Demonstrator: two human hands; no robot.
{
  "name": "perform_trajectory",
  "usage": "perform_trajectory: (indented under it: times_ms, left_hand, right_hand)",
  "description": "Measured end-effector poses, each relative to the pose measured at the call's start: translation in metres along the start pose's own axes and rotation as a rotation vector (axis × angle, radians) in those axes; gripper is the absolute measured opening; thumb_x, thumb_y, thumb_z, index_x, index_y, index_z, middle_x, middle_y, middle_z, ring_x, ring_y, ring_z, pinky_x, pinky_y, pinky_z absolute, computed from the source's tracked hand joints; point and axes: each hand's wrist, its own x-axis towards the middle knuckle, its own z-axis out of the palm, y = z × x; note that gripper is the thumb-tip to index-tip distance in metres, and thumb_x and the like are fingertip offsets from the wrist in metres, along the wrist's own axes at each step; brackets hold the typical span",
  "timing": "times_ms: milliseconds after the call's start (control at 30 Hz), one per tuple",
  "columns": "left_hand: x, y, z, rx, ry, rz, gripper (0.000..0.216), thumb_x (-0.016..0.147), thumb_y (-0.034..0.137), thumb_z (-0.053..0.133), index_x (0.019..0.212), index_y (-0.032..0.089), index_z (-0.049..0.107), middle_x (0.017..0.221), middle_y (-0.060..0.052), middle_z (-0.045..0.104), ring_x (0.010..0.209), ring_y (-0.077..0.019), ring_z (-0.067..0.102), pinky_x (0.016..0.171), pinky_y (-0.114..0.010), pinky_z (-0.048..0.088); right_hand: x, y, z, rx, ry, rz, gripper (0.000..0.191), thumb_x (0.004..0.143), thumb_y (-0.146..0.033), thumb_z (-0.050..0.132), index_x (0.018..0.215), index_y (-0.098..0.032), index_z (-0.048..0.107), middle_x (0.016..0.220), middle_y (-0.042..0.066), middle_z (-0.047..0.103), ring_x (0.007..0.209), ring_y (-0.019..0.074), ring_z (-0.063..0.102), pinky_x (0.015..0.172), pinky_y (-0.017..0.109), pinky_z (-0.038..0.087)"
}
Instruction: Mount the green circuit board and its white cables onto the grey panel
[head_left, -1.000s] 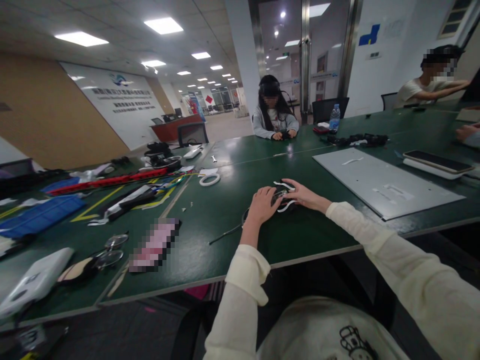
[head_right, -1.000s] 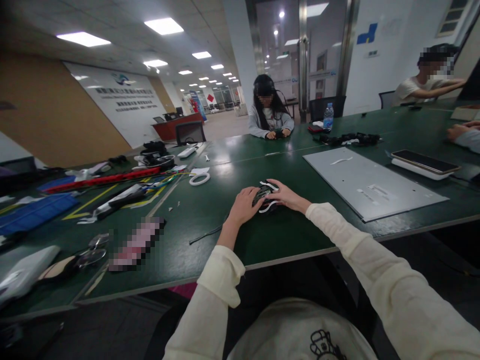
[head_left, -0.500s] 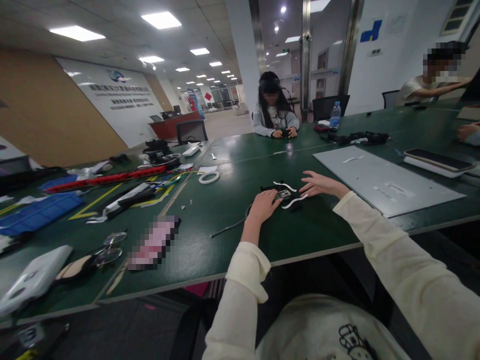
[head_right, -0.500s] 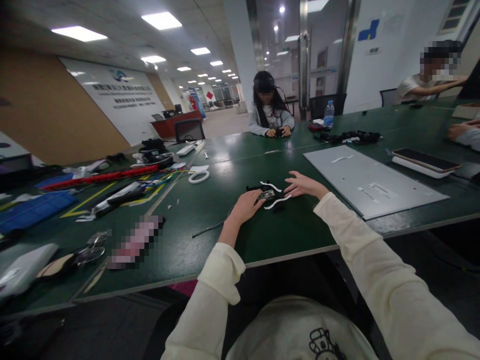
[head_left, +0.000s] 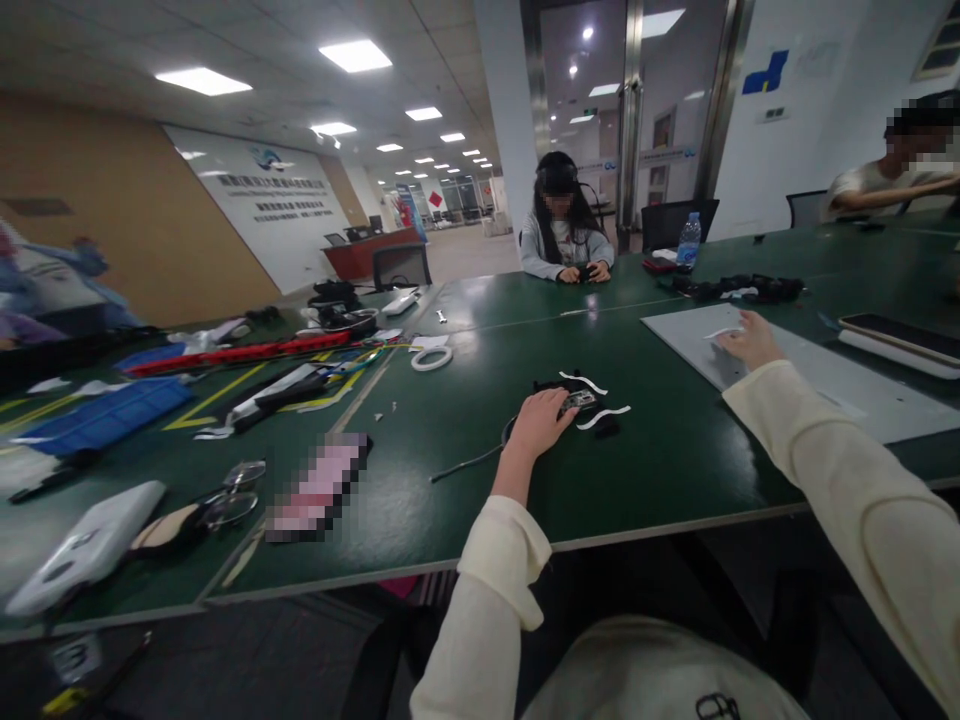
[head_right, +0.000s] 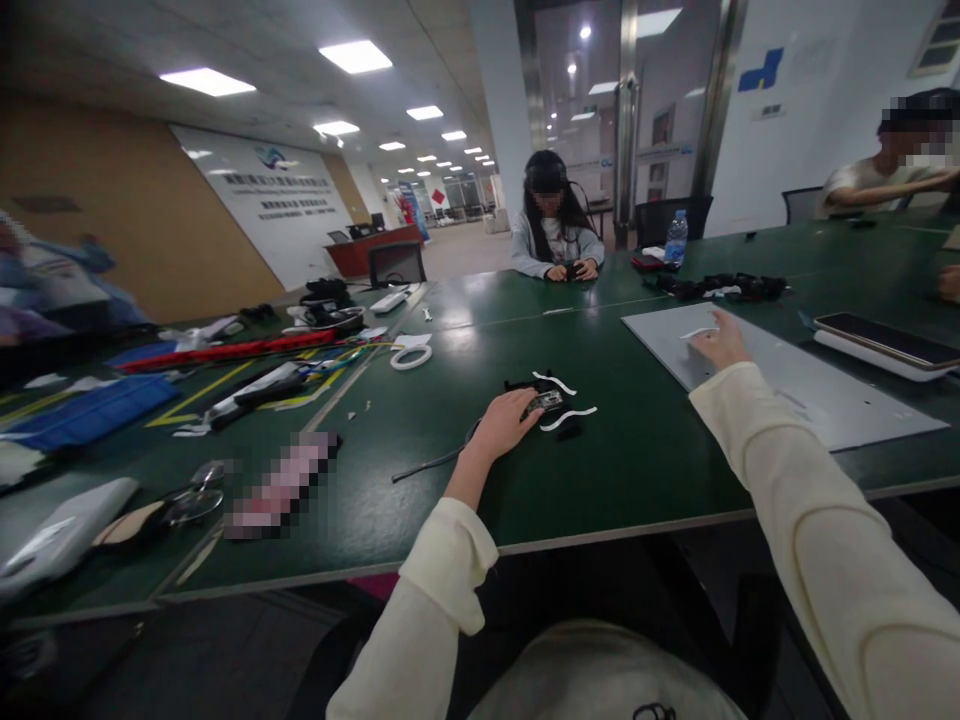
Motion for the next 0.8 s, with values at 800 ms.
perform_trajectory:
  times_ms: [800]
  left_hand:
    - [0.004,0.001,0.003,-0.012,0.047,0.014,0.043,0.099,0.043,0.036,0.127,0.018,0.056,0.135,-0.010,0.058,0.126,-0.0238,0.051,0.107,-0.040,0.039]
  right_hand:
    - [-0.205,-0.062,0.136,0.244,-1.078,-0.073,0.023,0.084,-0.031,0.062,0.099,-0.017,0.070,0.091,0.006,0.069,0.079,0.0132,0.062,0.069,0.022,0.049]
